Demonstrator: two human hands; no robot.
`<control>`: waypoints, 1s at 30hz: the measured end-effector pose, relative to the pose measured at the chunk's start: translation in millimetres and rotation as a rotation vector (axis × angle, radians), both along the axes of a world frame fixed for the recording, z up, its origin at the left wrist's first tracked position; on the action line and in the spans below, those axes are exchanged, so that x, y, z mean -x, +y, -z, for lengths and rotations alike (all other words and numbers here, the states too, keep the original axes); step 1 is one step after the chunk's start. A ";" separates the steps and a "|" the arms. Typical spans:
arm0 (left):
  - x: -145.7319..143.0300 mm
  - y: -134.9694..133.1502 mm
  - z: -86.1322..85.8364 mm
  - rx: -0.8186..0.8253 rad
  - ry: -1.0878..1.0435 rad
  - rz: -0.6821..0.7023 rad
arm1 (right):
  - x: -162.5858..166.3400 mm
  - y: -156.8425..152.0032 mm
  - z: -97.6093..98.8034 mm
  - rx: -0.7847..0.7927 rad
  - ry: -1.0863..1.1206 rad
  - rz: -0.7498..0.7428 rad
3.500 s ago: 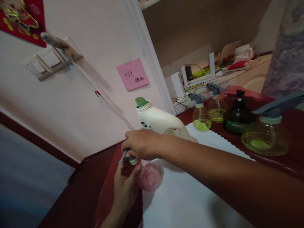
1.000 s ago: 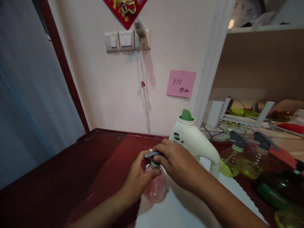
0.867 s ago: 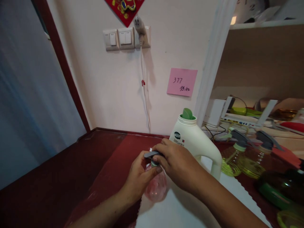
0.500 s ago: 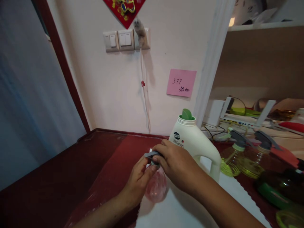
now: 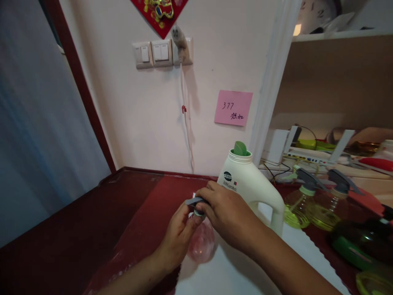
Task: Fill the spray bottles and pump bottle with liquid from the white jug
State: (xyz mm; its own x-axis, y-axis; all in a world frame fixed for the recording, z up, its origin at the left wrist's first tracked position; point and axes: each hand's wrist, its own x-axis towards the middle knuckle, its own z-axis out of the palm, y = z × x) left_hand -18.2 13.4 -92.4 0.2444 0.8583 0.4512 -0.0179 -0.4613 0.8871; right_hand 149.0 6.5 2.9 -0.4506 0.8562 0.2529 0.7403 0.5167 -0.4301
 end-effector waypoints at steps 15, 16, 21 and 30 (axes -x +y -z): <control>-3.4 4.0 -2.4 0.069 -0.035 -0.023 | 0.3 -1.4 1.5 -0.024 -0.003 0.018; -1.9 3.7 -1.9 0.054 -0.026 0.003 | 0.4 -1.4 1.5 -0.021 -0.006 0.017; 4.3 3.8 -0.1 0.037 0.019 0.089 | 2.8 -1.9 1.0 -0.025 -0.005 0.017; -4.6 4.3 -10.8 0.153 -0.051 -0.040 | 8.7 -6.2 -6.3 -0.008 -0.025 0.051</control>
